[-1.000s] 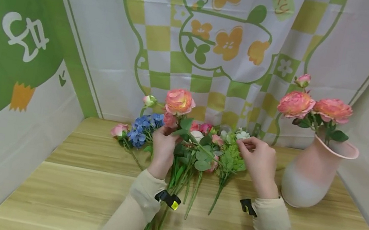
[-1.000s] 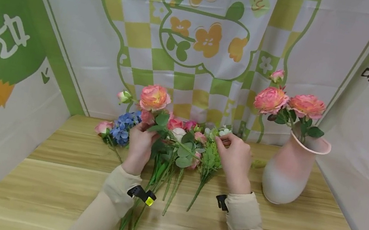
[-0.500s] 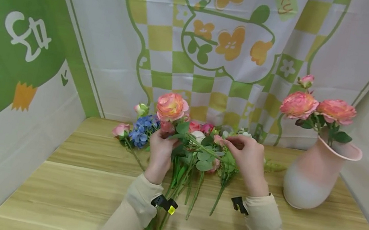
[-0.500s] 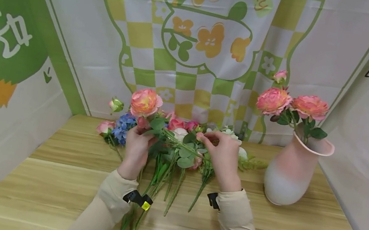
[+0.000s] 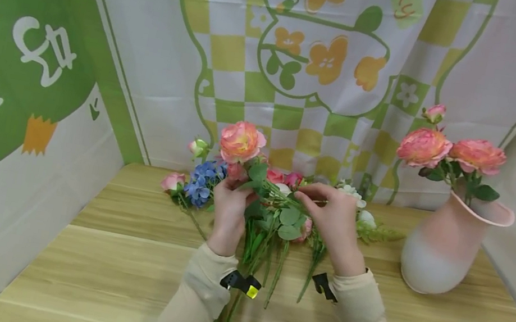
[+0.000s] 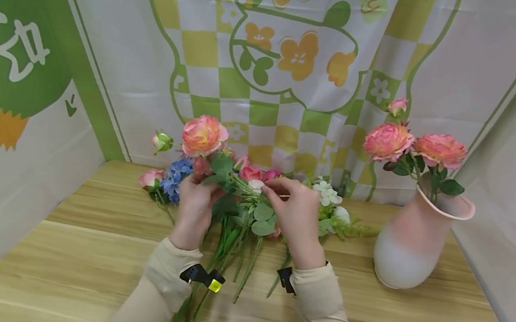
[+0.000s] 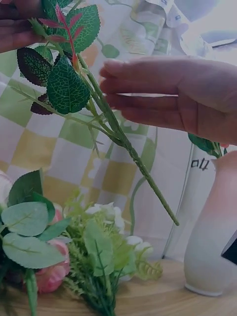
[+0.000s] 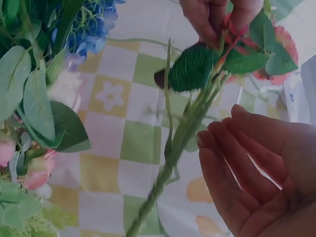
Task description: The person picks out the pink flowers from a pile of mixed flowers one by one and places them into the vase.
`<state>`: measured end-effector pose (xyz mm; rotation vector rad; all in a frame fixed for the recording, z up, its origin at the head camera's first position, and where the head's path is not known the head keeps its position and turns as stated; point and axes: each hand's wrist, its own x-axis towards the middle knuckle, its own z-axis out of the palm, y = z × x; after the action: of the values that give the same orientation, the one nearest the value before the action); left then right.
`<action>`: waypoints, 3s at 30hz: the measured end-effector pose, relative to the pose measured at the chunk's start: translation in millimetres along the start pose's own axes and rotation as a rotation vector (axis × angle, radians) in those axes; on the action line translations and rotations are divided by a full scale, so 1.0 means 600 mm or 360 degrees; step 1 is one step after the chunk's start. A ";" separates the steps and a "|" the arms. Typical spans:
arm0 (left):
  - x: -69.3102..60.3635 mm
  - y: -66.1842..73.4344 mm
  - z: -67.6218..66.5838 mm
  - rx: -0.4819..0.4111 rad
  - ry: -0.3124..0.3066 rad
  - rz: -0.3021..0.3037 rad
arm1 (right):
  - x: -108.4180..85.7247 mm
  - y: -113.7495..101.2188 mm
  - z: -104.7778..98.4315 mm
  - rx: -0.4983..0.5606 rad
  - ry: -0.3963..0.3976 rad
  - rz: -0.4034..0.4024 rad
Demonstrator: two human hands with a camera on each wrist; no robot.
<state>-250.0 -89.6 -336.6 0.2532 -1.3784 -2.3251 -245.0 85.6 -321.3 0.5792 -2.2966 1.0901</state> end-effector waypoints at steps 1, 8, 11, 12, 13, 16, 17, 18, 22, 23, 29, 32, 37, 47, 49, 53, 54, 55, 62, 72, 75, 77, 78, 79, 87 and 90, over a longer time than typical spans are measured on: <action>0.000 -0.001 0.001 -0.0002 -0.0001 -0.0001 | -0.001 -0.001 0.002 0.0012 -0.0016 -0.0009; -0.006 -0.004 0.004 0.0040 -0.0055 0.0015 | -0.007 -0.008 0.001 -0.0005 -0.0041 -0.0054; -0.010 -0.005 0.006 0.0048 -0.0083 0.0014 | -0.009 -0.010 0.001 -0.0038 -0.0060 -0.0070; -0.011 -0.006 0.006 0.0053 -0.0091 0.0011 | -0.010 -0.011 0.001 -0.0053 -0.0067 -0.0076; -0.013 -0.007 0.007 0.0057 -0.0098 0.0004 | -0.011 -0.011 0.002 -0.0069 -0.0071 -0.0084; -0.015 -0.010 0.010 0.0074 -0.0120 0.0002 | -0.013 -0.010 0.003 -0.0106 -0.0069 -0.0094; -0.015 -0.011 0.011 0.0074 -0.0124 0.0004 | -0.014 -0.010 0.003 -0.0118 -0.0065 -0.0097; -0.015 -0.012 0.012 0.0071 -0.0127 0.0007 | -0.014 -0.009 0.003 -0.0126 -0.0061 -0.0098; -0.014 -0.015 0.016 0.0030 -0.0124 0.0017 | -0.013 -0.007 0.004 -0.0147 -0.0066 -0.0104; -0.014 -0.016 0.017 0.0026 -0.0119 0.0014 | -0.013 -0.006 0.004 -0.0148 -0.0069 -0.0109; -0.015 -0.021 0.019 0.0051 -0.0115 0.0012 | -0.013 -0.003 0.008 -0.0190 -0.0078 -0.0146; -0.016 -0.024 0.020 0.0051 -0.0111 0.0010 | -0.015 -0.001 0.010 -0.0213 -0.0082 -0.0158; -0.017 -0.026 0.020 0.0077 -0.0129 -0.0017 | -0.016 -0.001 0.014 -0.0264 -0.0038 -0.0193; -0.021 -0.029 0.018 0.0140 -0.0145 -0.0022 | -0.019 -0.006 0.020 -0.0392 0.0029 -0.0232; -0.022 -0.029 0.018 0.0150 -0.0147 -0.0014 | -0.020 -0.005 0.020 -0.0392 0.0018 -0.0221; -0.021 -0.031 0.018 0.0152 -0.0153 -0.0006 | -0.019 -0.003 0.020 -0.0392 0.0009 -0.0226; -0.020 -0.031 0.018 0.0146 -0.0155 -0.0007 | -0.019 -0.003 0.020 -0.0392 0.0012 -0.0234; -0.020 -0.032 0.018 0.0141 -0.0159 -0.0007 | -0.018 -0.002 0.019 -0.0392 0.0017 -0.0240; -0.010 -0.034 0.010 0.0137 -0.0223 0.0048 | -0.013 -0.001 0.015 -0.0352 0.0044 -0.0238; 0.014 -0.025 -0.041 0.0221 -0.0319 0.0157 | -0.007 0.011 -0.011 -0.0342 0.0171 -0.0226; 0.022 -0.024 -0.061 0.0320 -0.0312 0.0199 | -0.004 0.013 -0.020 -0.0353 0.0207 -0.0247; 0.024 -0.023 -0.072 0.0390 -0.0317 0.0215 | -0.003 0.015 -0.027 -0.0368 0.0235 -0.0255; 0.025 -0.023 -0.078 0.0422 -0.0317 0.0217 | -0.001 0.016 -0.030 -0.0372 0.0249 -0.0257; 0.026 -0.022 -0.083 0.0439 -0.0317 0.0218 | 0.000 0.017 -0.034 -0.0386 0.0261 -0.0263; 0.036 -0.016 -0.113 0.0529 -0.0211 0.0281 | 0.016 0.027 -0.072 -0.0410 0.0347 -0.0191; 0.043 -0.011 -0.126 0.0541 -0.0180 0.0286 | 0.024 0.029 -0.090 -0.0412 0.0389 -0.0176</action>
<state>-247.3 -157.9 -378.0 0.0926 -1.7736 -1.9791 -251.0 136.9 -293.4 0.4382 -2.1200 0.7510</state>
